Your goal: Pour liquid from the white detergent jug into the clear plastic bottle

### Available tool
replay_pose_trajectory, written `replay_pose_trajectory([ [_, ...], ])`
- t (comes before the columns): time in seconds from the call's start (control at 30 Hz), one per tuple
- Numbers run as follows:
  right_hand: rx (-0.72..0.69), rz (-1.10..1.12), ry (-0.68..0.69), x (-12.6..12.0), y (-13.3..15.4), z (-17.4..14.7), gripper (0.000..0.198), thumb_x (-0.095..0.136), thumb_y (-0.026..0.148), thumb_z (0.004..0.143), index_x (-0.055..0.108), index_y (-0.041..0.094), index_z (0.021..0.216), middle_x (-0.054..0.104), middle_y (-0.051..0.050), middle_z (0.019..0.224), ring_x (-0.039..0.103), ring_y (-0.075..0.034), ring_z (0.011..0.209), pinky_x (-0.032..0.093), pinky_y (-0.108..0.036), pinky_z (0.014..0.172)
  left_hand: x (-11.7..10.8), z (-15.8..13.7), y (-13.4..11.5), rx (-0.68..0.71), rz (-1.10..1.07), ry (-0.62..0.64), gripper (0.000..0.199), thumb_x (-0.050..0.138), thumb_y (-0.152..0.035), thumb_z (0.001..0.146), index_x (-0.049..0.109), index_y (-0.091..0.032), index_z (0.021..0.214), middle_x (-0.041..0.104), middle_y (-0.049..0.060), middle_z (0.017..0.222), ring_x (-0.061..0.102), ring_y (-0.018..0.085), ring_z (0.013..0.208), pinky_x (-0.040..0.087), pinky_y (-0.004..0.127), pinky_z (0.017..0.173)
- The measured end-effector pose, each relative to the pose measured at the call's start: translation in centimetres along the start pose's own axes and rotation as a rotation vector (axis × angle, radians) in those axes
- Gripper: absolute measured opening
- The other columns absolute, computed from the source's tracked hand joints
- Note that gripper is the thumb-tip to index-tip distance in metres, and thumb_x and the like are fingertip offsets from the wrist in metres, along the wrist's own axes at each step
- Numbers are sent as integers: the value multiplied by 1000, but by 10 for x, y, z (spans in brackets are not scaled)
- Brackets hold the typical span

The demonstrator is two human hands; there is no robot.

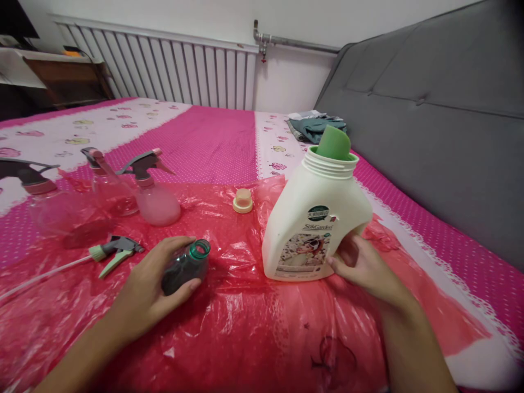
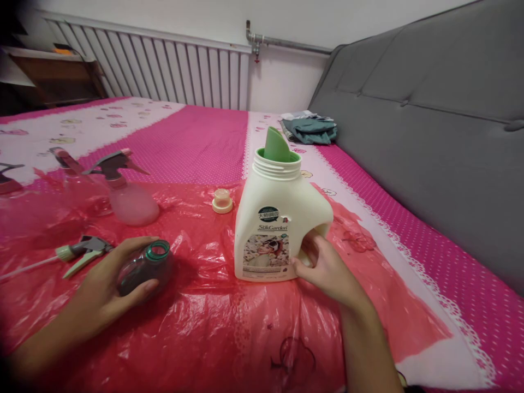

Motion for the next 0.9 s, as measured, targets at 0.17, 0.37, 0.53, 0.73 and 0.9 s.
replay_pose_trajectory([
  [0.17, -9, -62, -26, -2, 0, 0, 49, 80, 39, 90, 59, 22, 132, 65, -15, 140, 67, -31, 128, 57, -47, 114, 1, 0, 4, 34, -6, 5, 49, 60, -55, 99, 54, -28, 140, 70, 8, 132, 71, 30, 116, 57, 47, 104],
  [0.37, -5, -101, -21, -8, 1, -3, 44, 80, 44, 91, 64, 22, 126, 69, -15, 133, 71, -32, 121, 64, -45, 102, 1, 0, 7, 88, 16, 11, 51, 63, -52, 98, 53, -26, 142, 70, 10, 133, 72, 30, 116, 59, 46, 101],
  [0.53, -28, -186, -62, -16, -2, -7, 39, 79, 45, 93, 65, 24, 123, 71, -14, 130, 73, -30, 117, 66, -42, 98, 2, 3, -4, 53, -13, 70, 54, 64, -52, 96, 55, -22, 139, 70, 12, 135, 72, 31, 118, 58, 48, 106],
  [0.73, -52, -301, -103, -16, 2, -4, 40, 78, 49, 90, 65, 24, 118, 74, -13, 121, 75, -31, 108, 68, -43, 90, 1, 5, -7, 15, -25, 77, 54, 63, -52, 95, 56, -22, 139, 69, 12, 137, 70, 31, 121, 56, 48, 108],
  [0.9, -47, -284, -70, -16, 5, -4, 39, 77, 50, 92, 65, 24, 118, 74, -12, 124, 74, -30, 112, 68, -42, 94, 1, 5, -7, 45, -33, 67, 53, 64, -51, 96, 55, -22, 139, 69, 12, 136, 70, 31, 120, 56, 47, 106],
])
Point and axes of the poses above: each hand's wrist, its own z-axis towards the middle knuckle, its own x-axis out of the palm, y = z × x, the point moved 8 cm from there along z, towards the middle knuckle
